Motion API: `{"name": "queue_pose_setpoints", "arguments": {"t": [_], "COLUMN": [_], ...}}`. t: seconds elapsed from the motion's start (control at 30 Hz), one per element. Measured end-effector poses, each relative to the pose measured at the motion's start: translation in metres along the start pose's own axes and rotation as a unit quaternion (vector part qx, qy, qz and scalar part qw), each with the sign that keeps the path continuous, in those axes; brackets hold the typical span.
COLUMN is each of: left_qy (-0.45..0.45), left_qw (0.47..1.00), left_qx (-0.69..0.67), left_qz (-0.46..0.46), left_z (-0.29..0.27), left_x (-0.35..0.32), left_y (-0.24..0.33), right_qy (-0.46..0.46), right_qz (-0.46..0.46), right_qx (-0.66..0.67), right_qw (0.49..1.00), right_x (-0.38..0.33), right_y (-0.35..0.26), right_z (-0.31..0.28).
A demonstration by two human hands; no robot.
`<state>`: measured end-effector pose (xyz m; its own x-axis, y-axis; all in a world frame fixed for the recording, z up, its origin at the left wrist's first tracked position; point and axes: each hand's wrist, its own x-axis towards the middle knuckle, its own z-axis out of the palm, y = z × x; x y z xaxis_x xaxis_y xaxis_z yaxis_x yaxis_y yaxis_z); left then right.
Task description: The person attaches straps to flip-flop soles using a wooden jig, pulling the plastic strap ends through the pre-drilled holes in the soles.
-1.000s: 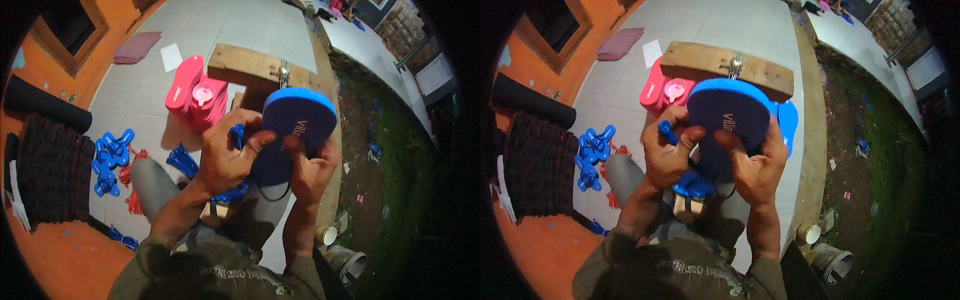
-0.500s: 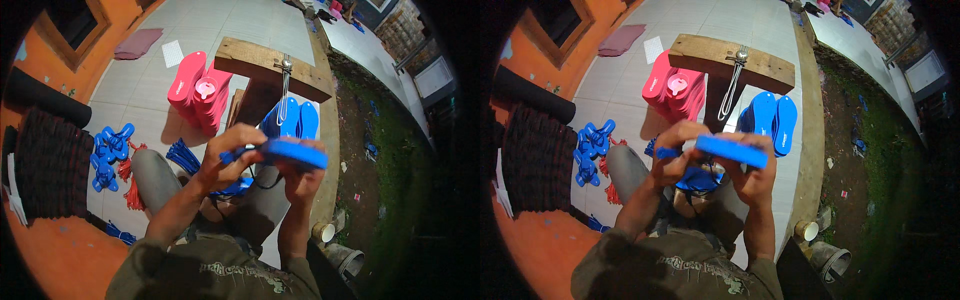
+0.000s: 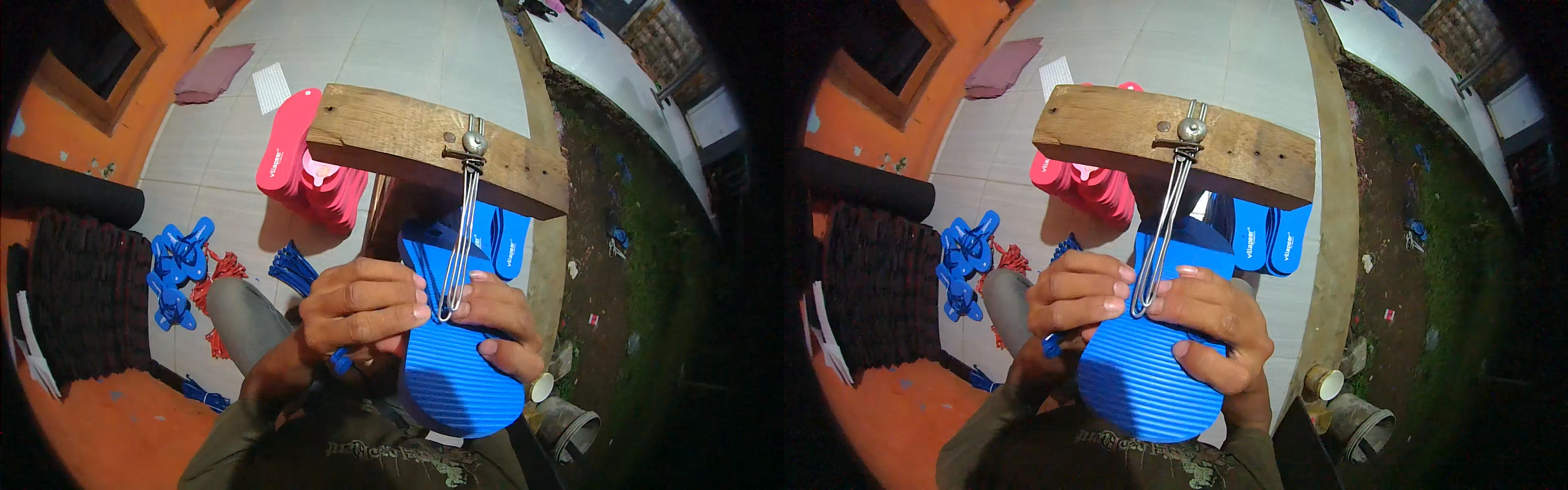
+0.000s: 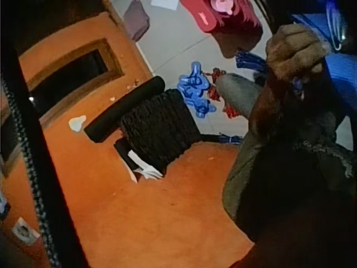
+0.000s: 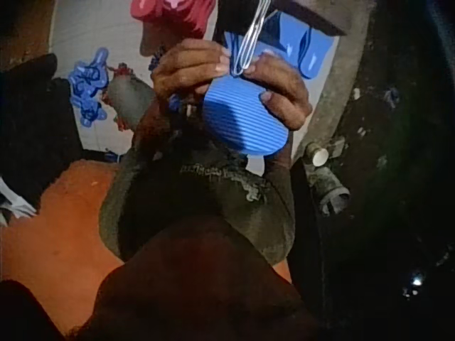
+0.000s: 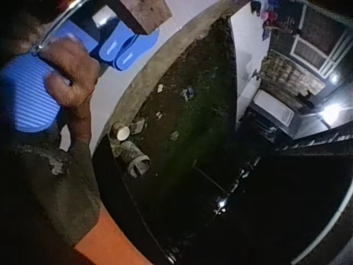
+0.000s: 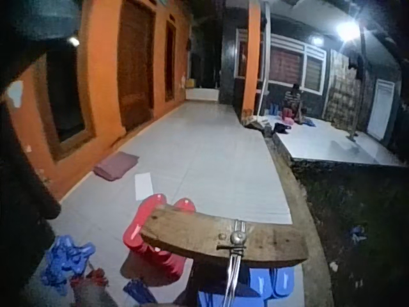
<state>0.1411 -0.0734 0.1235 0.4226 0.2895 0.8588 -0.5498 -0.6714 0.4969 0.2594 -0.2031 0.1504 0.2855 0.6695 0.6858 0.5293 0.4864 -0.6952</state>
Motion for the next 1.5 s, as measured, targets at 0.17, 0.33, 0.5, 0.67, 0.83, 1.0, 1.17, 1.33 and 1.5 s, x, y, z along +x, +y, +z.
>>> {"name": "queue_pose_setpoints", "arguments": {"t": [0.17,0.33,0.5,0.67,0.83,1.0,1.17,1.33,1.5], "left_qy": [-0.028,-0.017,-0.014,0.075,-0.026,0.152,0.261,0.149,-0.062], "left_qw": [0.999,0.999,0.983,0.938,0.917,0.9,0.814,0.854,0.992], "left_qx": [0.034,0.041,0.075,0.174,0.185,-0.184,-0.364,-0.36,0.055], "left_qz": [0.005,-0.012,-0.169,-0.29,-0.352,-0.364,-0.37,-0.346,-0.098], "left_z": [-0.003,-0.002,0.005,0.029,-0.011,-0.047,-0.032,-0.012,-0.003], "left_x": [0.008,0.008,0.035,0.054,0.038,-0.02,-0.014,-0.002,0.013], "left_y": [0.003,0.004,0.027,-0.017,0.003,0.015,0.015,0.008,0.013], "right_qy": [0.02,0.078,0.211,0.247,0.229,0.221,0.209,0.2,0.201], "right_qz": [-0.043,-0.043,0.182,0.114,0.104,0.149,0.16,0.166,0.161], "right_qx": [0.022,0.039,0.119,-0.121,-0.106,0.04,0.082,0.059,0.058], "right_qw": [0.999,0.995,0.953,0.955,0.962,0.963,0.961,0.964,0.965], "right_x": [0.001,-0.001,0.014,0.052,0.047,0.05,0.047,0.05,0.049], "right_y": [0.001,0.006,-0.024,0.029,0.035,0.027,0.028,0.028,0.031], "right_z": [-0.002,0.01,0.011,0.022,0.01,0.01,0.005,0.002,0.004]}}
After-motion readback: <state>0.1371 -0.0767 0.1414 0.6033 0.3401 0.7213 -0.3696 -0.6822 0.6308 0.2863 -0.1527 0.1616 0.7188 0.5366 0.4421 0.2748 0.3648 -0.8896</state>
